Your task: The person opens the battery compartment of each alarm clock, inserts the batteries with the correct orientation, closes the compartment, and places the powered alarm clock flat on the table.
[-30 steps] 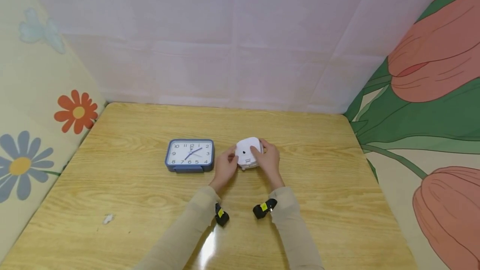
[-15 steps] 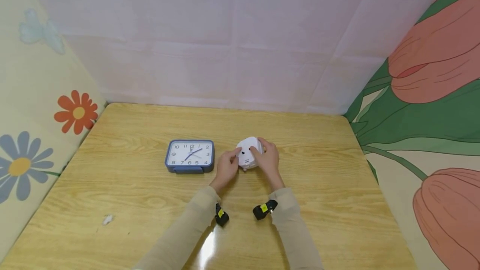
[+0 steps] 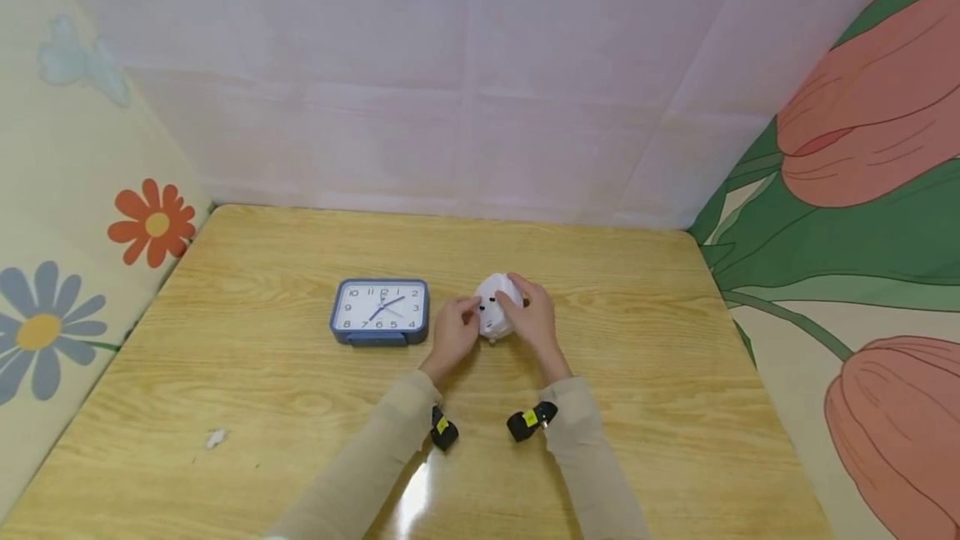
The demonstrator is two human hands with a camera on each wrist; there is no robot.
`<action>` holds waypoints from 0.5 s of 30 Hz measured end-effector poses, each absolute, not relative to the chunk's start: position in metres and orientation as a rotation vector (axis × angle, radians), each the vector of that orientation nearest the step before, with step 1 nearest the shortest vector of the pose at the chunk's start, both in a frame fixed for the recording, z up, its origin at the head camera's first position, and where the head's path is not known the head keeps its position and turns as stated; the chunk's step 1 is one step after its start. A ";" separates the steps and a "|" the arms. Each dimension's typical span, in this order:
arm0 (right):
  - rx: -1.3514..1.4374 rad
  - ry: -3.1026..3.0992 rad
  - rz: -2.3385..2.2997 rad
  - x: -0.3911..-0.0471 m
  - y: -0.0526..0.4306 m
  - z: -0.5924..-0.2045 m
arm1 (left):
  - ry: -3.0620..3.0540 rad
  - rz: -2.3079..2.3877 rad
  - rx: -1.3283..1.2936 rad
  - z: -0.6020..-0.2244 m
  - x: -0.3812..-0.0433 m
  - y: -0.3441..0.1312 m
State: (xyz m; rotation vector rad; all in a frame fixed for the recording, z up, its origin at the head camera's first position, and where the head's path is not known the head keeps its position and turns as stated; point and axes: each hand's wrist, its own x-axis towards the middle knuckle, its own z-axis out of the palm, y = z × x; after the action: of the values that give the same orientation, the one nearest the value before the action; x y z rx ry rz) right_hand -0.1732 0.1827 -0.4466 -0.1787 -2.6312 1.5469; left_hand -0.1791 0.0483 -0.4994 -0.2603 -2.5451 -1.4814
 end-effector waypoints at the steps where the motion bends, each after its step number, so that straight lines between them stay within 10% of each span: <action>1: -0.169 -2.626 1.570 -0.173 0.182 -0.446 | -2.536 -1.474 -0.263 -0.499 -0.179 0.049; 15: -0.163 -2.608 1.743 -0.174 0.178 -0.451 | -2.459 -1.669 -0.300 -0.500 -0.180 0.050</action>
State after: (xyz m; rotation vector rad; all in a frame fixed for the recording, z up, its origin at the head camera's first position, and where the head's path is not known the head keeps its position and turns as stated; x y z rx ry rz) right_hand -0.1739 0.1779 -0.4511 -0.1631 -2.6079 1.7435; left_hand -0.1799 0.0498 -0.5000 -0.3001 -2.4589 -1.6691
